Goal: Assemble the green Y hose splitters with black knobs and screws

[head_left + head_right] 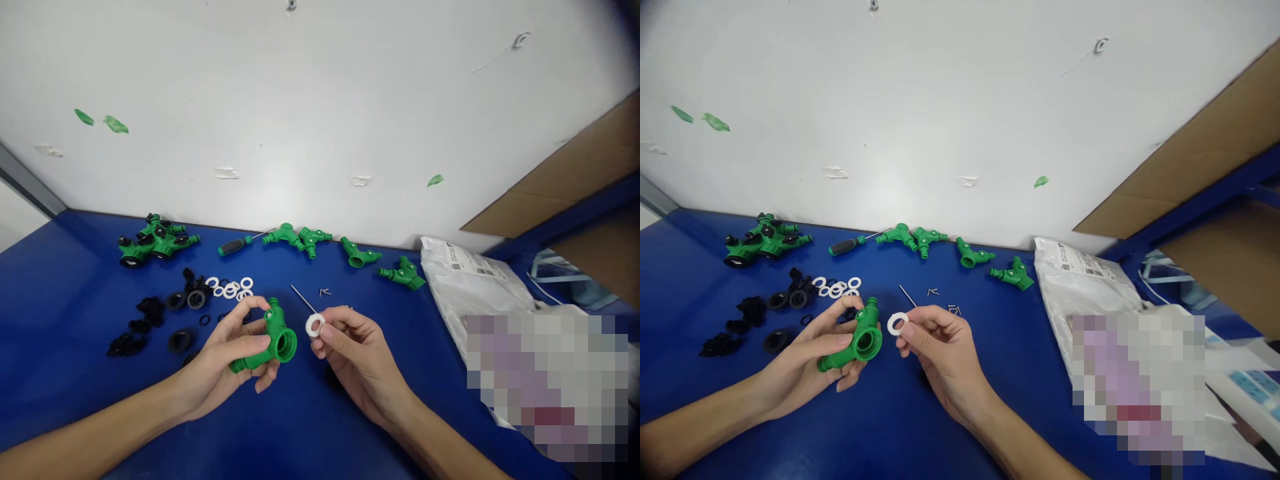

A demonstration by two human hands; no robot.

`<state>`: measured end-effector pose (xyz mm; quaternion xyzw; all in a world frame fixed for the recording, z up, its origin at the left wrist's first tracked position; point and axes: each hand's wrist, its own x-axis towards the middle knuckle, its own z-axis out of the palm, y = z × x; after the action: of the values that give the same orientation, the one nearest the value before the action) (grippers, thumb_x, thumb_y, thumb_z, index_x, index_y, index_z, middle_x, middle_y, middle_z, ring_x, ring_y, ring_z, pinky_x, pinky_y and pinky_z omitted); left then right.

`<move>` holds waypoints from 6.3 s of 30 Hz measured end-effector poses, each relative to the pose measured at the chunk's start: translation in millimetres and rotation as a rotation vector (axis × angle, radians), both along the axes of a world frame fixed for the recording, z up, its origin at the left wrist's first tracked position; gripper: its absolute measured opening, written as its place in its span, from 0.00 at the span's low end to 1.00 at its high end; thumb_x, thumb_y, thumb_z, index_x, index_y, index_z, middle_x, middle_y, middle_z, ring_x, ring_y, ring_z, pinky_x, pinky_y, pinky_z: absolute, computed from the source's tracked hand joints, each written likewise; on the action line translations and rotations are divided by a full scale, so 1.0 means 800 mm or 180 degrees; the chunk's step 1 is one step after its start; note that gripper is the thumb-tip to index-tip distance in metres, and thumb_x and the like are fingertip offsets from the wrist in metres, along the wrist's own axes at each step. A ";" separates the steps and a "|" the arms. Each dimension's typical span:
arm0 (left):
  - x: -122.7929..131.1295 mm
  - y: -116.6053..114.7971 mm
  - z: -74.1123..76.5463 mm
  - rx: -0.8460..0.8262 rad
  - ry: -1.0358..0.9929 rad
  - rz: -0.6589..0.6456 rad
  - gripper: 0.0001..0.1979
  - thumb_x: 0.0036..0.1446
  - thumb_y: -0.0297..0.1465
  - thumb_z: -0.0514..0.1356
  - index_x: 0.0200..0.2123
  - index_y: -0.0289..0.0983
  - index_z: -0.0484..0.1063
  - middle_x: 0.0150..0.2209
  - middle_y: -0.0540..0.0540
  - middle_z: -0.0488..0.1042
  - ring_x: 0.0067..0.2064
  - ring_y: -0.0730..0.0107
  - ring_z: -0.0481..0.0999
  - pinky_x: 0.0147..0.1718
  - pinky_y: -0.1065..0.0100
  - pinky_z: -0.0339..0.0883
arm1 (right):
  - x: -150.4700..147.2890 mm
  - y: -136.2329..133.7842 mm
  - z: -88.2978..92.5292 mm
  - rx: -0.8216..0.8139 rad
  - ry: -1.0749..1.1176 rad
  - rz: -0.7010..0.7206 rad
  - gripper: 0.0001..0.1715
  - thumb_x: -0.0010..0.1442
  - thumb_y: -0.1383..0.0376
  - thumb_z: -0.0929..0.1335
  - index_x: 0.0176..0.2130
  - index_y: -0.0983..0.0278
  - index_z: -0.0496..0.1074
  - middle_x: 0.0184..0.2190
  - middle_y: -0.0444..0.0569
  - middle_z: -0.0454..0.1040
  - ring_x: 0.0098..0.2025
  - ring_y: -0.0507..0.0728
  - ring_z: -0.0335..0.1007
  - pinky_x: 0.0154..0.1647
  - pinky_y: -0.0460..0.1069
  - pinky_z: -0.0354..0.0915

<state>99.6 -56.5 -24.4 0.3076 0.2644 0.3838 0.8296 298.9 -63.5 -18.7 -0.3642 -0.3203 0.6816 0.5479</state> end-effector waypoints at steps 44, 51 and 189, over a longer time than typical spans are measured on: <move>0.004 -0.017 -0.012 0.1050 0.1049 -0.0938 0.16 0.67 0.39 0.57 0.54 0.42 0.62 0.26 0.58 0.57 0.25 0.79 0.55 0.25 0.72 0.56 | 0.011 -0.011 0.005 0.3442 -0.2861 0.0140 0.11 0.60 0.76 0.70 0.43 0.66 0.76 0.43 0.55 0.77 0.39 0.55 0.74 0.42 0.53 0.74; 0.006 -0.019 -0.007 0.1200 0.1152 -0.0741 0.15 0.66 0.39 0.57 0.54 0.42 0.67 0.26 0.56 0.54 0.25 0.76 0.52 0.23 0.72 0.52 | 0.009 -0.011 0.005 0.3782 -0.3045 0.0117 0.20 0.61 0.76 0.68 0.53 0.65 0.71 0.44 0.56 0.74 0.43 0.58 0.72 0.43 0.56 0.73; -0.001 -0.010 0.001 0.2321 0.2097 -0.0751 0.16 0.62 0.39 0.60 0.48 0.35 0.74 0.25 0.56 0.59 0.26 0.76 0.56 0.24 0.72 0.52 | 0.033 -0.002 0.026 0.2972 -0.2856 0.0524 0.08 0.62 0.62 0.72 0.38 0.65 0.78 0.30 0.49 0.79 0.32 0.54 0.75 0.36 0.50 0.72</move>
<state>98.9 -64.3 -23.8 0.7099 0.3243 0.2373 0.5784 325.2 -65.2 1.7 -0.3113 -0.8071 0.2924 0.4075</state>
